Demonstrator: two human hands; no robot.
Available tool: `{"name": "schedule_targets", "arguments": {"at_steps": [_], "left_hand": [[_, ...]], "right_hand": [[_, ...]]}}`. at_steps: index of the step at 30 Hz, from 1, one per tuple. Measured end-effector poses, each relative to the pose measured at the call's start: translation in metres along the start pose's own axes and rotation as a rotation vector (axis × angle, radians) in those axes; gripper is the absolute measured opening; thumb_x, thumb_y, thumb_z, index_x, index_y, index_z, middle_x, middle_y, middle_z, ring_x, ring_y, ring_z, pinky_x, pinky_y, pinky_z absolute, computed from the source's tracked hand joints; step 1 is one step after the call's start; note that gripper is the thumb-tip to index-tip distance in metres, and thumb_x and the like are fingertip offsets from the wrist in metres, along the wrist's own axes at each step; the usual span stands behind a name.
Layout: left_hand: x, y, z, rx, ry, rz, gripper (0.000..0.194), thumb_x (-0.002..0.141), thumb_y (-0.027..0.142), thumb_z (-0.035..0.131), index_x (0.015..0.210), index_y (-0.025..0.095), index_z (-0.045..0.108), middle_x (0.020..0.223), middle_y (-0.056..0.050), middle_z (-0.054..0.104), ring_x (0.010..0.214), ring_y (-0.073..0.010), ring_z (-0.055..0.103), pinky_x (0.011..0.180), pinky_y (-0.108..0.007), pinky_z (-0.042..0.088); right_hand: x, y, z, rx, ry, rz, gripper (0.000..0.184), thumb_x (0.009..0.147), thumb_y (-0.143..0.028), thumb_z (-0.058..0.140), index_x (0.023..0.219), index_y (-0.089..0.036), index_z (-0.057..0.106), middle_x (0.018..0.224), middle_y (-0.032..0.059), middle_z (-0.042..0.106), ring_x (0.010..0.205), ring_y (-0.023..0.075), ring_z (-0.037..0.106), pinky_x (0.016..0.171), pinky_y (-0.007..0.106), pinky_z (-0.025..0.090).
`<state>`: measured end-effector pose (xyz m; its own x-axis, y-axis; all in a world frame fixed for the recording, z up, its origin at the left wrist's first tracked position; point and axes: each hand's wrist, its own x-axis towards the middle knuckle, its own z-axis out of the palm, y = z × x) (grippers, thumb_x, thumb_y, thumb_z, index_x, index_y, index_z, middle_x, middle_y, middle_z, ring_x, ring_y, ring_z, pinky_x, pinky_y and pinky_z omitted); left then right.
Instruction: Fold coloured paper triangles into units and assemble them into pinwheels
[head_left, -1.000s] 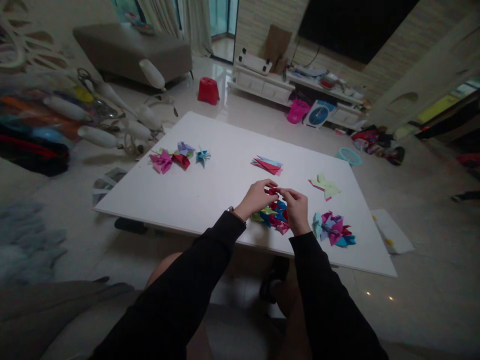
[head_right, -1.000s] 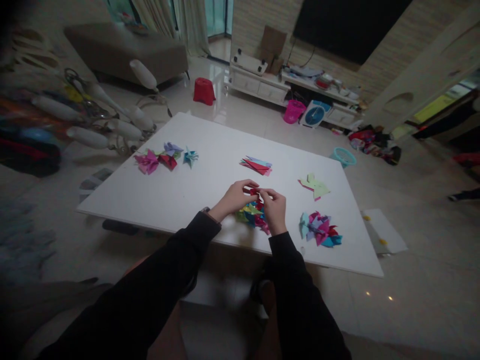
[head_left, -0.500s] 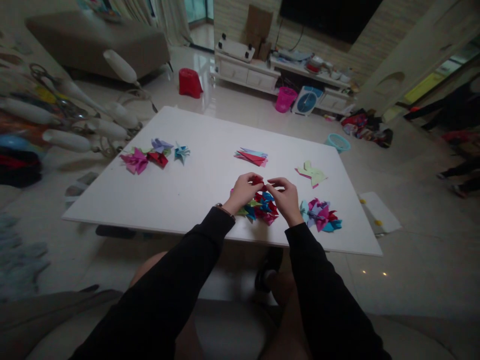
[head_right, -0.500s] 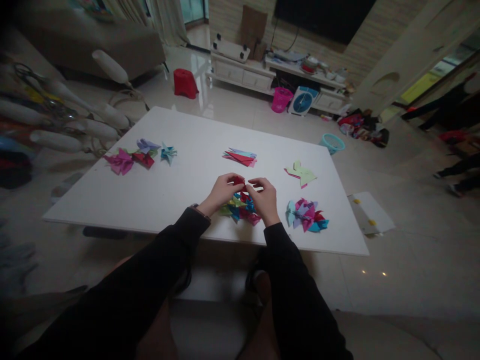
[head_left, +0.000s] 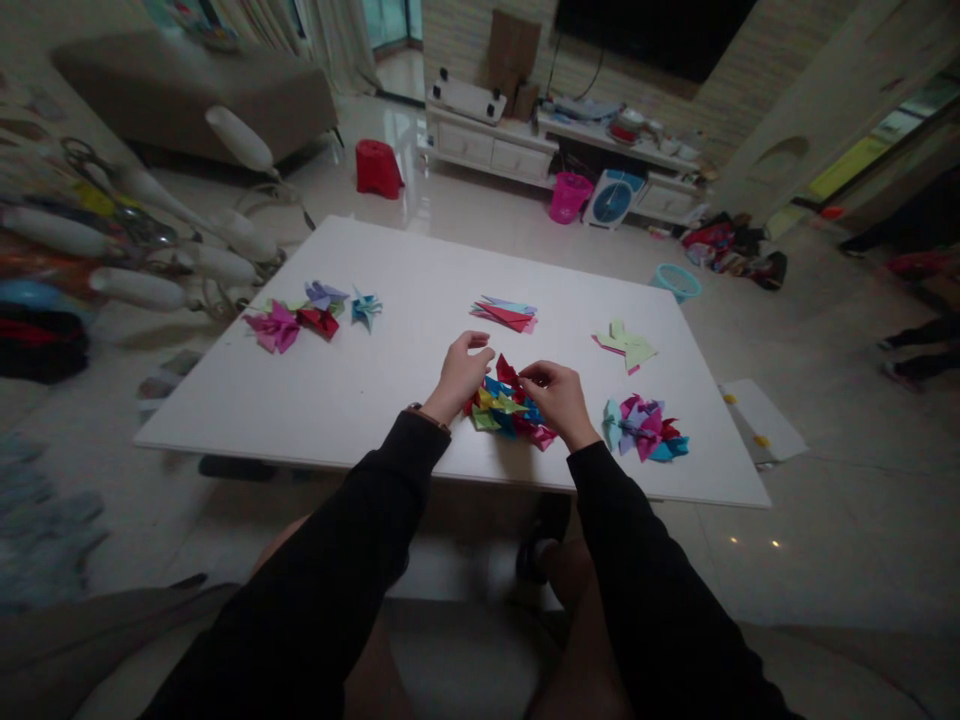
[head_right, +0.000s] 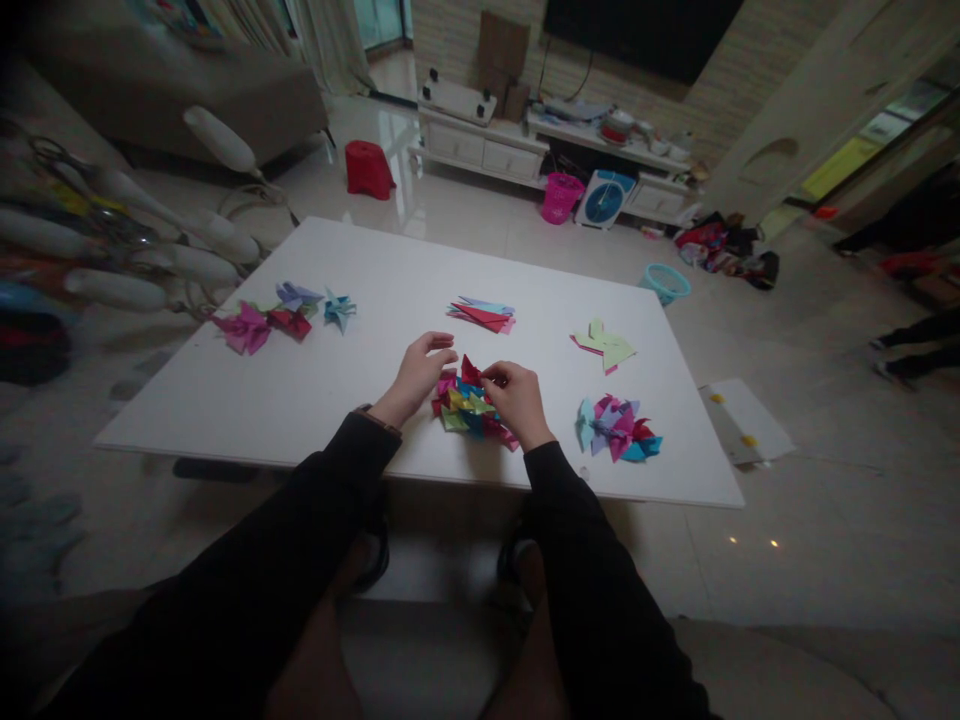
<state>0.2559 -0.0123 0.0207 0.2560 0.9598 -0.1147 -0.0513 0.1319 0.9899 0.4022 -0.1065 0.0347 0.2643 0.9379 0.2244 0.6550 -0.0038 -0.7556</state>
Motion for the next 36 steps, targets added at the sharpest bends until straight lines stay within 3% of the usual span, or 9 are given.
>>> {"name": "schedule_targets", "arguments": {"at_steps": [8, 14, 24, 30, 36], "left_hand": [[0.002, 0.008, -0.020, -0.049, 0.042, -0.043, 0.020, 0.075, 0.016, 0.056, 0.095, 0.017, 0.061, 0.103, -0.007, 0.060, 0.087, -0.0172, 0.063, 0.067, -0.028, 0.058], [0.001, 0.014, -0.025, -0.070, 0.018, -0.052, 0.012, 0.078, 0.017, 0.055, 0.090, 0.018, 0.060, 0.094, -0.005, 0.061, 0.082, -0.0157, 0.065, 0.064, -0.025, 0.054], [0.000, 0.021, -0.024, -0.094, -0.005, -0.084, 0.008, 0.083, 0.016, 0.055, 0.090, 0.018, 0.058, 0.094, -0.004, 0.062, 0.075, -0.0130, 0.065, 0.061, -0.022, 0.051], [0.001, 0.022, -0.025, -0.110, -0.014, -0.078, 0.007, 0.084, 0.016, 0.054, 0.089, 0.018, 0.059, 0.094, -0.004, 0.062, 0.074, -0.0135, 0.065, 0.060, -0.023, 0.050], [0.000, 0.020, -0.022, -0.077, -0.030, -0.085, 0.007, 0.085, 0.016, 0.054, 0.089, 0.018, 0.059, 0.097, -0.004, 0.063, 0.073, -0.0119, 0.065, 0.060, -0.021, 0.049]], "right_hand": [[-0.018, -0.003, 0.012, -0.335, -0.560, -0.142, 0.009, 0.080, -0.016, 0.070, 0.078, -0.018, 0.079, 0.079, 0.0050, 0.077, 0.075, 0.0170, 0.067, 0.072, 0.025, 0.043], [-0.023, 0.000, 0.026, -0.546, -0.707, -0.091, 0.011, 0.081, -0.018, 0.071, 0.081, -0.020, 0.081, 0.088, 0.0079, 0.078, 0.083, 0.0209, 0.070, 0.073, 0.026, 0.044], [-0.026, -0.007, 0.029, -0.729, -0.697, -0.002, 0.015, 0.085, -0.031, 0.071, 0.078, -0.021, 0.079, 0.084, 0.0106, 0.077, 0.080, 0.0244, 0.069, 0.067, 0.029, 0.042], [-0.026, -0.005, 0.028, -0.757, -0.719, 0.014, 0.014, 0.079, -0.015, 0.065, 0.077, -0.021, 0.078, 0.083, 0.0092, 0.076, 0.077, 0.0223, 0.069, 0.064, 0.028, 0.040], [-0.027, -0.011, 0.031, -0.803, -0.636, 0.020, 0.013, 0.080, -0.017, 0.065, 0.080, -0.021, 0.077, 0.084, 0.0105, 0.076, 0.078, 0.0243, 0.069, 0.064, 0.029, 0.039]]}}
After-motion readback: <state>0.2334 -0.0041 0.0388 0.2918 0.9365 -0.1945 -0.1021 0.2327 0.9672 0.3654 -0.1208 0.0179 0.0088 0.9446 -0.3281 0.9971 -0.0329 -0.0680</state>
